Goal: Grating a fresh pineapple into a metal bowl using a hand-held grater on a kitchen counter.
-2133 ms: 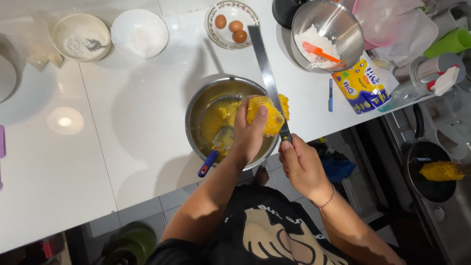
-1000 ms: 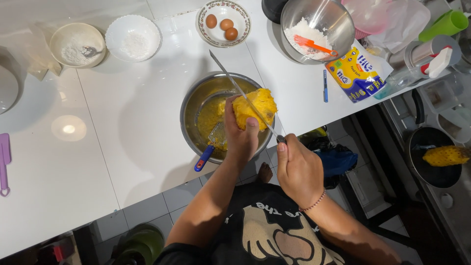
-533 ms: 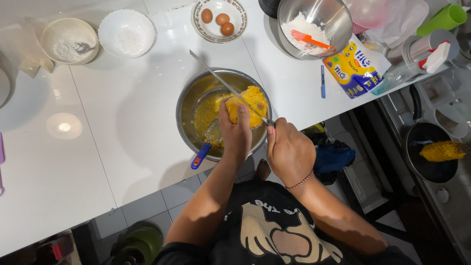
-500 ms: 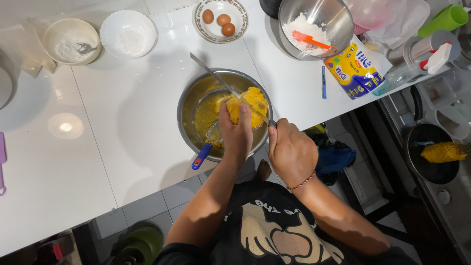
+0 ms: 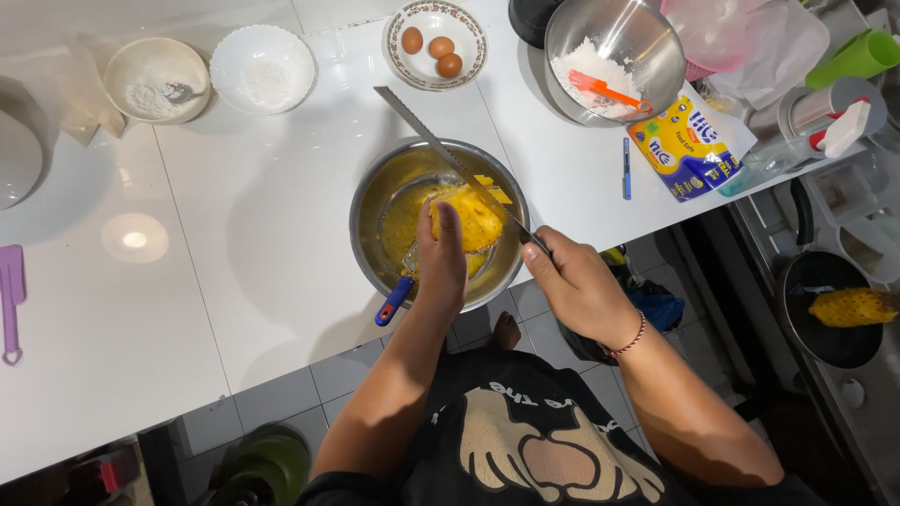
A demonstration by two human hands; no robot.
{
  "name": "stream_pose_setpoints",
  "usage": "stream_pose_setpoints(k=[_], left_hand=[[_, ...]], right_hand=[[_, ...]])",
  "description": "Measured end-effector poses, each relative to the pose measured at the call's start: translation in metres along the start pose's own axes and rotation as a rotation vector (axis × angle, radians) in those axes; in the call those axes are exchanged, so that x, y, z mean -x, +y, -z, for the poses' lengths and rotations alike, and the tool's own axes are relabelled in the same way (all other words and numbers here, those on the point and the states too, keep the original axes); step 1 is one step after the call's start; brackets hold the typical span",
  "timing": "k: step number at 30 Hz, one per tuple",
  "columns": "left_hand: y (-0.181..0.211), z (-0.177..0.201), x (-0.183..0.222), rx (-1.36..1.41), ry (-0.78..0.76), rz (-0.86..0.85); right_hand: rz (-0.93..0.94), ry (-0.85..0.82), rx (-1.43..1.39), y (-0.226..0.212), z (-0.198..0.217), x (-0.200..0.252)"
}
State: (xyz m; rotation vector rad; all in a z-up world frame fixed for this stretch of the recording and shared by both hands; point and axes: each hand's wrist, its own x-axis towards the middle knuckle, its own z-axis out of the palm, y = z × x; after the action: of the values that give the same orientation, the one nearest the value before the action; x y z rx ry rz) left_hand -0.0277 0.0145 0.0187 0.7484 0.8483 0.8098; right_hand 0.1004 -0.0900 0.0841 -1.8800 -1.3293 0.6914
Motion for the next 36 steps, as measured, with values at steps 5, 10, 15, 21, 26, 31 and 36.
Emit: stream_pose_setpoints(k=[5,10,15,21,26,31,36], left_hand=[[-0.012,0.011,0.0,0.089,-0.144,-0.16],[-0.014,0.016,0.004,-0.046,-0.228,-0.249],[-0.009,0.018,0.005,-0.241,-0.22,-0.29],[-0.012,0.014,0.009,-0.525,-0.086,-0.361],[-0.022,0.026,0.001,-0.777,-0.063,-0.4],[-0.026,0.063,-0.019,-0.333,0.025,-0.376],[-0.029,0.081,-0.03,-0.47,0.137,-0.421]], right_hand=[[0.06,0.143,0.132,-0.025,0.01,-0.009],[0.237,0.228,-0.071,-0.042,0.008,-0.019],[0.185,0.259,-0.113,-0.027,0.002,-0.024],[0.073,0.39,-0.318,0.002,0.015,-0.02],[-0.035,0.617,-0.262,0.044,0.092,0.029],[-0.29,0.791,0.338,0.122,0.198,0.12],[-0.453,0.862,0.442,0.251,0.233,0.17]])
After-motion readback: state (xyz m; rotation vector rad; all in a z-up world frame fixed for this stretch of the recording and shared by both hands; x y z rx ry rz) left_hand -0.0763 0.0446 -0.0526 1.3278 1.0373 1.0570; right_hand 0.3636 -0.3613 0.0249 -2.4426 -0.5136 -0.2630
